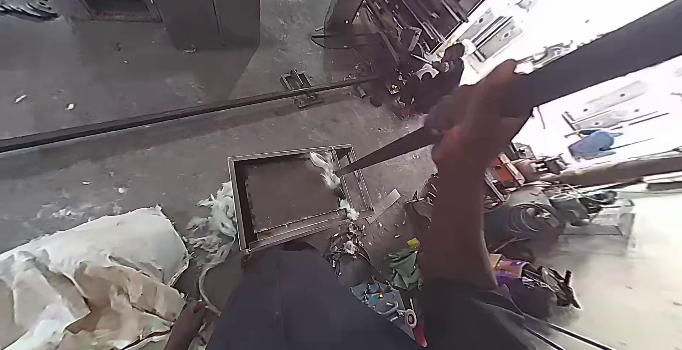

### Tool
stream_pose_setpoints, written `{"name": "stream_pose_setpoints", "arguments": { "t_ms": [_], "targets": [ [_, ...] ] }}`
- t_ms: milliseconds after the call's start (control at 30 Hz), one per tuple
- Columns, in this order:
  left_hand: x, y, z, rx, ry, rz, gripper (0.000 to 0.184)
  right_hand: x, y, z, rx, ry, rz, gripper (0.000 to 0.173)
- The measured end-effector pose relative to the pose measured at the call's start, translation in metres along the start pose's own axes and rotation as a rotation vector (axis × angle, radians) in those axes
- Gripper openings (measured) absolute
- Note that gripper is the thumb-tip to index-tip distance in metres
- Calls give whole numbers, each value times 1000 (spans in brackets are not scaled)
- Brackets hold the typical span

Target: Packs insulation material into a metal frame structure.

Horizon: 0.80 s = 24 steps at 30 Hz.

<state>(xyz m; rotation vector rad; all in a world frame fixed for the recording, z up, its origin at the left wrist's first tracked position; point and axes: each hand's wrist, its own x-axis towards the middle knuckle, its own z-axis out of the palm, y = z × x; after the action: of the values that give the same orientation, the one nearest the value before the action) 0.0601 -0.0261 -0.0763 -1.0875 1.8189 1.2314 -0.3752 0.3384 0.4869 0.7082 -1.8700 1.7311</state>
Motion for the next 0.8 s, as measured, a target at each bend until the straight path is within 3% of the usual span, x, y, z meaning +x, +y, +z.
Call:
{"name": "stream_pose_setpoints", "arguments": {
  "t_ms": [133, 233, 333, 467, 633, 700, 800],
  "targets": [
    [-13, -24, -2, 81, -19, -29, 33, -5, -37, 1, 70, 48, -57, 32],
    [10, -72, 16, 123, -49, -26, 38, -22, 13, 5, -30, 112, -64, 26],
    [10, -82, 14, 128, -52, -38, 40, -29, 42, 8, -21, 156, -104, 23],
    [0, -78, -2, 97, 4, 32, 39, -23, 4, -3, 23, 125, -77, 31],
    [-27, -61, -21, -14, 7, -51, 36, -26, -42, -14, 59, 78, -71, 29],
    [-14, -75, -19, -21, 8, -68, 37, -36, -21, -17, -40, 93, 4, 29],
    [-27, -65, -19, -9, 3, -39, 36, -72, 55, -16, -205, 133, 152, 35]
  ]
}}
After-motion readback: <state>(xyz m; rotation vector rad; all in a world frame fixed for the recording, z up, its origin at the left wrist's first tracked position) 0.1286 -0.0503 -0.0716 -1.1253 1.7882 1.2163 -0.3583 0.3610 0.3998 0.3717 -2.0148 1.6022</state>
